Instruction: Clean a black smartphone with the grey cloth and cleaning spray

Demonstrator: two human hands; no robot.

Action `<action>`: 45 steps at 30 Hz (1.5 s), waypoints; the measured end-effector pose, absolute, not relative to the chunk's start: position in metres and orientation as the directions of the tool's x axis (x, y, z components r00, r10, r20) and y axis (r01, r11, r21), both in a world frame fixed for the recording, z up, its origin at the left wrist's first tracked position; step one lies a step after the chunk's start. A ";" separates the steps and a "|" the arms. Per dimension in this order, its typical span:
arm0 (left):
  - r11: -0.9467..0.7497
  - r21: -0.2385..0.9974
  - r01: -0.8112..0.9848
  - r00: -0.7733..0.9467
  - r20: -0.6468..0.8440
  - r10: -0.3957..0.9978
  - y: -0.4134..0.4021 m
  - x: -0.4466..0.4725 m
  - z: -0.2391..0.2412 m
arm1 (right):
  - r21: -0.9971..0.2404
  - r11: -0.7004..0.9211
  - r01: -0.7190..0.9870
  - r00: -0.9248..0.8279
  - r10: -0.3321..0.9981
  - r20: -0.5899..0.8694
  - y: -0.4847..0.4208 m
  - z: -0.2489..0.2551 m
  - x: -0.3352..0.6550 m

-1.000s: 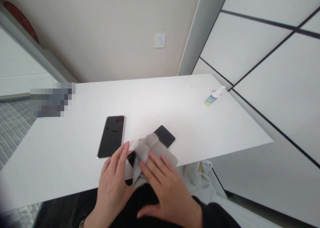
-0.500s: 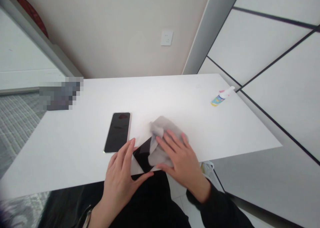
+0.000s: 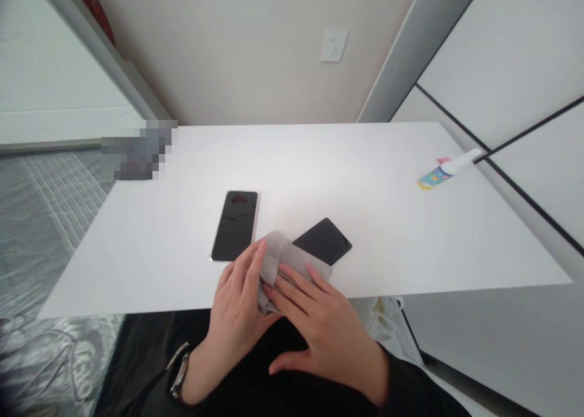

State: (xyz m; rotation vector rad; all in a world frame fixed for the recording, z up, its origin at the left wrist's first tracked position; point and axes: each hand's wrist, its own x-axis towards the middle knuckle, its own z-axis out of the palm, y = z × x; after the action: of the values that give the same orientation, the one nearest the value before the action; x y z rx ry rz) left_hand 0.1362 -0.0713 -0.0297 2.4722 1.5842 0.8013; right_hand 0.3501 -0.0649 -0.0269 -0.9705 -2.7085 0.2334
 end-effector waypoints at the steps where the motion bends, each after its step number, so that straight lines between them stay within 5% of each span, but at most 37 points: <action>1: -0.454 0.356 0.816 0.319 0.377 0.869 -0.071 0.136 -0.030 | -0.234 0.752 0.616 -0.731 0.656 0.187 -0.064 -0.027 0.353; 5: -0.462 0.361 0.810 0.314 0.399 0.862 -0.071 0.137 -0.030 | -0.159 0.626 0.763 -0.573 0.770 0.280 -0.063 -0.029 0.361; 10: -0.467 0.359 0.808 0.326 0.387 0.862 -0.071 0.137 -0.028 | -0.163 0.771 0.616 -0.742 0.637 0.212 -0.068 -0.028 0.360; 14: -0.472 0.339 0.814 0.325 0.408 0.853 -0.071 0.137 -0.029 | -0.095 0.609 0.788 -0.564 0.775 0.285 -0.065 -0.025 0.362; 20: -0.457 0.360 0.813 0.320 0.379 0.868 -0.070 0.136 -0.027 | -0.232 0.717 0.658 -0.692 0.697 0.190 -0.067 -0.023 0.357; 24: -0.476 0.355 0.805 0.331 0.397 0.856 -0.070 0.136 -0.028 | -0.160 0.558 0.815 -0.505 0.817 0.277 -0.063 -0.025 0.359; 29: -0.446 0.379 0.811 0.302 0.382 0.873 -0.071 0.136 -0.028 | -0.214 0.750 0.626 -0.726 0.660 0.193 -0.064 -0.024 0.350; 33: -0.458 0.372 0.808 0.304 0.402 0.863 -0.071 0.136 -0.028 | -0.138 0.569 0.810 -0.522 0.809 0.271 -0.057 -0.025 0.350; 38: -0.448 0.376 0.811 0.305 0.382 0.872 -0.070 0.136 -0.027 | -0.192 0.712 0.675 -0.692 0.702 0.168 -0.062 -0.024 0.341; 43: -0.463 0.358 0.811 0.309 0.409 0.859 -0.070 0.136 -0.028 | -0.119 0.516 0.848 -0.479 0.843 0.244 -0.060 -0.024 0.352; 45: -0.460 0.353 0.815 0.309 0.407 0.859 -0.070 0.136 -0.028 | -0.156 0.573 0.805 -0.533 0.813 0.235 -0.067 -0.024 0.349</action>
State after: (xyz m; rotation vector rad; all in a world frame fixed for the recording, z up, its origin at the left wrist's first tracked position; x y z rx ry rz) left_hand 0.1364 -0.0699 -0.0282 2.4756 1.5868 0.8506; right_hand 0.3488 -0.0669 -0.0236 -1.3329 -2.5269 0.0406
